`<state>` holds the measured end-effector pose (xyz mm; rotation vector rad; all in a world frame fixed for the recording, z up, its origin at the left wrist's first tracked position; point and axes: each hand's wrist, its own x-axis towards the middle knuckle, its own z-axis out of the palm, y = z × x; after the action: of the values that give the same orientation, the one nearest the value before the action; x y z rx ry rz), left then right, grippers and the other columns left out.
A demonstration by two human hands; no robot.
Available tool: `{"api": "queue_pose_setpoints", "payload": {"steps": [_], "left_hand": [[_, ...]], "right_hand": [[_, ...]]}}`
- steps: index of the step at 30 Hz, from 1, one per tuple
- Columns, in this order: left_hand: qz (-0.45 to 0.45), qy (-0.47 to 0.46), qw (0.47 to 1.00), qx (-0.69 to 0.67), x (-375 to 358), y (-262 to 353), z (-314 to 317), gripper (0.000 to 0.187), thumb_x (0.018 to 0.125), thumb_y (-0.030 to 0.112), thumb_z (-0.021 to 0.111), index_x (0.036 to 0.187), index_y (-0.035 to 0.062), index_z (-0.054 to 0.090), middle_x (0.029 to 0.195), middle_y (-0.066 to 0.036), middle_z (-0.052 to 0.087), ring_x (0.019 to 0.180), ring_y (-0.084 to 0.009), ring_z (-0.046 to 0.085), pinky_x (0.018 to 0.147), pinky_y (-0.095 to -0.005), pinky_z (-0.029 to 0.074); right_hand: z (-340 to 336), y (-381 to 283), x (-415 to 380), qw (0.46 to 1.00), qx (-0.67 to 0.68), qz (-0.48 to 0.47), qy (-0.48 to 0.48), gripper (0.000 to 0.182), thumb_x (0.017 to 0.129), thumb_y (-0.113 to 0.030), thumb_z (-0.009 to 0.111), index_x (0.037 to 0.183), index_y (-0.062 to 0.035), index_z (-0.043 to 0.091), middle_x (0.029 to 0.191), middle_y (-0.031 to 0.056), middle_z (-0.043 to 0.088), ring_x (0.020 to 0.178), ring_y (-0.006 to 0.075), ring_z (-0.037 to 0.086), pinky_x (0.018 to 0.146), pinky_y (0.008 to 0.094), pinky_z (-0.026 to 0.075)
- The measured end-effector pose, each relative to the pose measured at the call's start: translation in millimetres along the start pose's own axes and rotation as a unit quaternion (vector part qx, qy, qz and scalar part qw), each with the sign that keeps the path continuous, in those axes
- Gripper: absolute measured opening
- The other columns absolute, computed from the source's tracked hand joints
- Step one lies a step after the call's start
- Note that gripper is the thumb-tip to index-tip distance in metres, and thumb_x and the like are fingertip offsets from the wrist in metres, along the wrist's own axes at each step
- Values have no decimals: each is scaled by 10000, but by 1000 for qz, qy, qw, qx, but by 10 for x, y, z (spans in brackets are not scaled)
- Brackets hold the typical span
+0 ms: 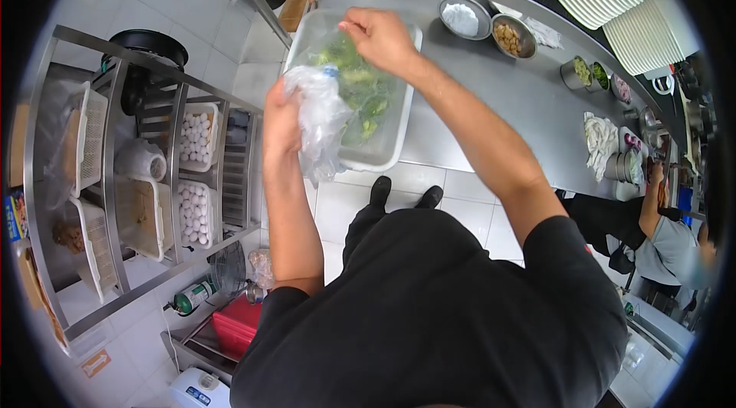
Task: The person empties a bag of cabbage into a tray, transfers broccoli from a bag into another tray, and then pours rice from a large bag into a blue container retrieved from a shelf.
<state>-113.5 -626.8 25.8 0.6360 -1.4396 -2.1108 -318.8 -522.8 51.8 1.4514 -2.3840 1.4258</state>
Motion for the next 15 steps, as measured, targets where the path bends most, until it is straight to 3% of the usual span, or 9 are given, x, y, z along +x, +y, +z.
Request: {"api": "queue_pose_setpoints", "payload": {"steps": [2,3,5,8,11,14,15], "left_hand": [[-11,-23,995,-93,-88,149,-21,209,925,-20,551,1112,-7,642,967,-79,687,787,-143,665,673,-287,556],[-19,-35,990,-139,-114,222,3,201,928,-16,546,1105,-8,641,969,-76,686,796,-137,663,685,-281,552],[12,-22,997,-69,-156,318,111,186,912,-11,565,1083,-16,639,973,-85,690,795,-142,671,674,-277,554],[40,-2,999,13,-25,482,267,214,889,-12,589,1095,-8,644,963,-81,692,786,-144,676,664,-279,555],[0,-10,1000,-3,34,448,271,237,885,-17,574,1111,-16,646,946,-84,694,778,-156,683,663,-286,560],[-9,-15,999,-44,156,265,196,229,884,-3,587,1101,-26,655,923,-97,695,755,-173,686,640,-298,563],[-8,-5,998,-64,163,280,209,221,885,8,596,1094,-29,657,921,-102,695,753,-177,686,633,-302,563]], "right_hand": [[-110,-231,-47,999,27,-4,40,229,949,-255,622,864,-43,623,702,141,604,610,309,558,595,412,440],[-98,-149,-18,1000,4,-1,13,228,950,-256,622,868,-43,625,703,141,604,612,306,562,595,411,440],[1,10,-28,998,-30,13,-45,227,950,-258,623,875,-44,630,703,140,604,616,300,569,596,409,442],[-203,-300,47,999,-9,35,-29,216,963,-288,575,937,-98,673,827,127,683,794,363,646,718,457,511],[-144,-122,-27,998,-45,13,-45,204,955,-247,612,955,-57,685,738,122,663,665,272,627,656,400,488],[-114,-54,-148,980,54,40,-188,269,940,-238,625,1142,-67,672,1052,153,704,945,292,669,844,394,525],[-136,-103,-205,986,42,-2,-162,323,930,-239,636,1203,-68,639,1164,166,651,1046,310,627,909,400,503]]}}
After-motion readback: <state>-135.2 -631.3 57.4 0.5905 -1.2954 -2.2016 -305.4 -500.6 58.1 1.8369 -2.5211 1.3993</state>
